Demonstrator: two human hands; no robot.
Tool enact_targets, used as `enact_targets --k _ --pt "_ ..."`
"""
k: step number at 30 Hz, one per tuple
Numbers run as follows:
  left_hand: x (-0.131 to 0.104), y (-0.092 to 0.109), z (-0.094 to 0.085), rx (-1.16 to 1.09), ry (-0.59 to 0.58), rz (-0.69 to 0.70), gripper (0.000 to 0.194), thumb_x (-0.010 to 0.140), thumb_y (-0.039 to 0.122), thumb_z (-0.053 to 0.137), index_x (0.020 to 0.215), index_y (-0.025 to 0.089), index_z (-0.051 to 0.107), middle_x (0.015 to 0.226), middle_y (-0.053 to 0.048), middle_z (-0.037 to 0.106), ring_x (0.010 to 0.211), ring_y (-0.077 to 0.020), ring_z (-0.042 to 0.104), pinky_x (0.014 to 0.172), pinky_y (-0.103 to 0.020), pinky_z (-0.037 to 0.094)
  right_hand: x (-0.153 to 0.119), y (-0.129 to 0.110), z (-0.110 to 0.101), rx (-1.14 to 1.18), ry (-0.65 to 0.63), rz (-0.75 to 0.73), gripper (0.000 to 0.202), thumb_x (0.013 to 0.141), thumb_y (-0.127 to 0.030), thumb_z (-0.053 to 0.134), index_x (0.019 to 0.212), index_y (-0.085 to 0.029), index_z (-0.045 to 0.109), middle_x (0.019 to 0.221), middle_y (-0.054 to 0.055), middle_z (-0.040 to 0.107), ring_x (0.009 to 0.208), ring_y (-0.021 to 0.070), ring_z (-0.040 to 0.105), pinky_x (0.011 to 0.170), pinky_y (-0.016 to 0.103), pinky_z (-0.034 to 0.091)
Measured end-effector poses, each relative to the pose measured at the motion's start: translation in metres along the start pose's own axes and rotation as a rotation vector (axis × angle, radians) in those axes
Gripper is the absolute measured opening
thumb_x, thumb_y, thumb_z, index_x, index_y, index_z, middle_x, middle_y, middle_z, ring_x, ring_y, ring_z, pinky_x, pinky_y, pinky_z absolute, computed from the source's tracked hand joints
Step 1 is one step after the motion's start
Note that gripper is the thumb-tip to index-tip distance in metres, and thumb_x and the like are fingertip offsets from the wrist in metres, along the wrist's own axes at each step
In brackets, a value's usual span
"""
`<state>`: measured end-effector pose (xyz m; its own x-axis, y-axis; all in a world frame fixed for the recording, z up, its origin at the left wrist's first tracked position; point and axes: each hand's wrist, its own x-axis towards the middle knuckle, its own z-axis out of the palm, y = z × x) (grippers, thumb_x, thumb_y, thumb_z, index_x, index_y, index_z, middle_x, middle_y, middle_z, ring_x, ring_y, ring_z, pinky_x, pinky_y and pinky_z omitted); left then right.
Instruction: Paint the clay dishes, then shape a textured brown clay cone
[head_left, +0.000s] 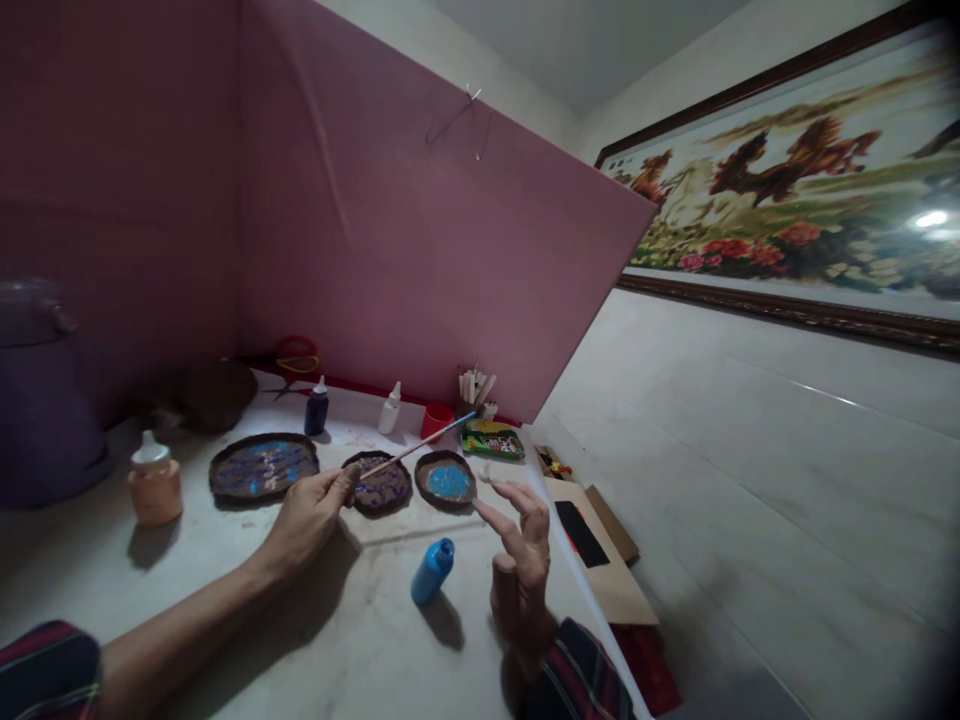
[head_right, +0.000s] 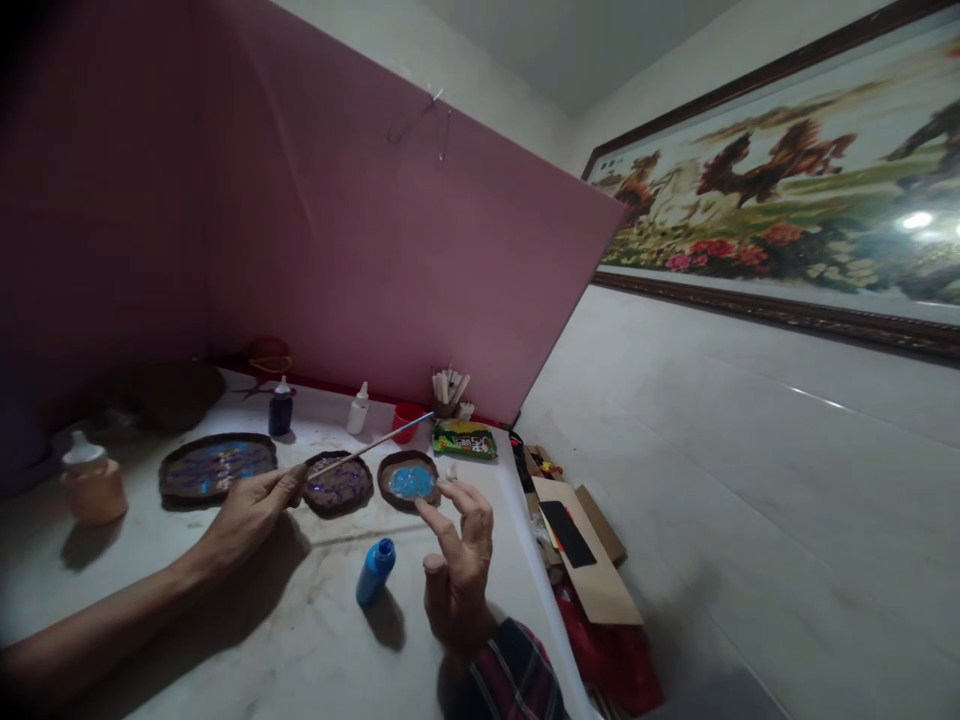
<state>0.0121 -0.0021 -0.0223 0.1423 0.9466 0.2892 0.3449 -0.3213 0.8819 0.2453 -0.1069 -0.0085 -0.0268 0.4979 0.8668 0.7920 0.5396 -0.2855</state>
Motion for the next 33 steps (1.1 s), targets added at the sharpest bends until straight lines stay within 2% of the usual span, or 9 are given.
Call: enact_targets --k 3,7,13,17,21,24,27,30,33 --pt "0.001 -0.001 -0.002 -0.006 0.011 0.000 0.043 0.084 0.052 0.041 0.063 0.017 0.055 0.062 0.000 0.057 0.064 -0.0171 0.053 0.058 -0.024 0.038 -0.002 0.003 -0.001 0.002 0.001 0.009 0.055 0.094 -0.054 0.022 0.116 -0.025 0.063 0.125 0.012 0.048 0.120 0.0311 0.043 0.098 0.054 0.035" --pt "0.004 0.008 -0.009 0.106 0.085 0.028 0.035 0.082 0.048 0.046 0.069 0.018 0.057 0.063 0.001 0.059 0.064 -0.0167 0.054 0.059 -0.024 0.038 -0.005 0.010 -0.001 -0.025 -0.021 0.018 0.054 0.094 -0.052 0.021 0.119 -0.024 0.061 0.126 0.012 0.046 0.121 0.0303 0.041 0.099 0.054 0.034" --pt "0.016 0.032 -0.040 0.260 0.242 0.053 0.027 0.080 0.044 0.049 0.078 0.021 0.063 0.072 -0.001 0.065 0.070 -0.0192 0.060 0.060 -0.026 0.040 -0.004 0.016 0.000 -0.031 -0.013 0.035 0.051 0.096 -0.048 0.023 0.113 -0.023 0.063 0.123 0.012 0.049 0.119 0.0293 0.042 0.098 0.052 0.034" --pt "0.007 0.055 -0.071 0.370 0.367 0.189 0.022 0.078 0.041 0.055 0.078 0.021 0.065 0.083 -0.004 0.066 0.085 -0.0219 0.060 0.073 -0.029 0.041 -0.004 0.020 0.001 -0.016 -0.014 0.046 0.049 0.096 -0.046 0.024 0.113 -0.022 0.063 0.123 0.011 0.049 0.118 0.0287 0.043 0.097 0.051 0.034" --pt "-0.006 0.078 -0.088 0.529 0.388 0.393 0.018 0.081 0.032 0.050 0.077 0.022 0.064 0.082 -0.004 0.065 0.086 -0.0220 0.057 0.076 -0.031 0.041 -0.005 0.023 0.002 0.004 0.009 0.066 0.049 0.096 -0.046 0.024 0.112 -0.022 0.064 0.121 0.012 0.050 0.116 0.0287 0.044 0.095 0.051 0.036" --pt "0.000 0.088 -0.079 0.696 0.391 0.462 0.019 0.083 0.026 0.046 0.076 0.022 0.064 0.083 -0.005 0.065 0.088 -0.0232 0.054 0.074 -0.033 0.041 -0.005 0.022 0.001 0.014 0.013 0.080 0.050 0.096 -0.046 0.023 0.111 -0.021 0.064 0.120 0.012 0.050 0.115 0.0284 0.045 0.094 0.050 0.036" --pt "0.017 0.096 -0.055 0.874 0.327 0.465 0.022 0.084 0.020 0.044 0.075 0.020 0.064 0.083 -0.008 0.064 0.090 -0.0244 0.053 0.069 -0.033 0.040 -0.004 0.022 0.000 0.015 0.013 0.077 0.050 0.097 -0.045 0.022 0.111 -0.021 0.064 0.120 0.012 0.049 0.116 0.0278 0.044 0.096 0.049 0.035" --pt "0.035 0.106 -0.031 1.052 0.249 0.553 0.026 0.085 0.014 0.040 0.073 0.016 0.063 0.080 -0.011 0.062 0.086 -0.0244 0.051 0.065 -0.033 0.038 -0.005 0.023 -0.002 0.008 0.022 0.072 0.049 0.097 -0.044 0.023 0.111 -0.021 0.063 0.119 0.012 0.050 0.116 0.0276 0.044 0.096 0.049 0.035" --pt "0.047 0.119 -0.014 1.100 0.222 0.628 0.026 0.085 0.010 0.039 0.076 0.012 0.063 0.083 -0.012 0.062 0.087 -0.0237 0.050 0.067 -0.034 0.037 -0.005 0.025 -0.003 0.005 0.026 0.080 0.049 0.096 -0.045 0.023 0.110 -0.020 0.064 0.119 0.012 0.050 0.115 0.0280 0.045 0.095 0.049 0.036"
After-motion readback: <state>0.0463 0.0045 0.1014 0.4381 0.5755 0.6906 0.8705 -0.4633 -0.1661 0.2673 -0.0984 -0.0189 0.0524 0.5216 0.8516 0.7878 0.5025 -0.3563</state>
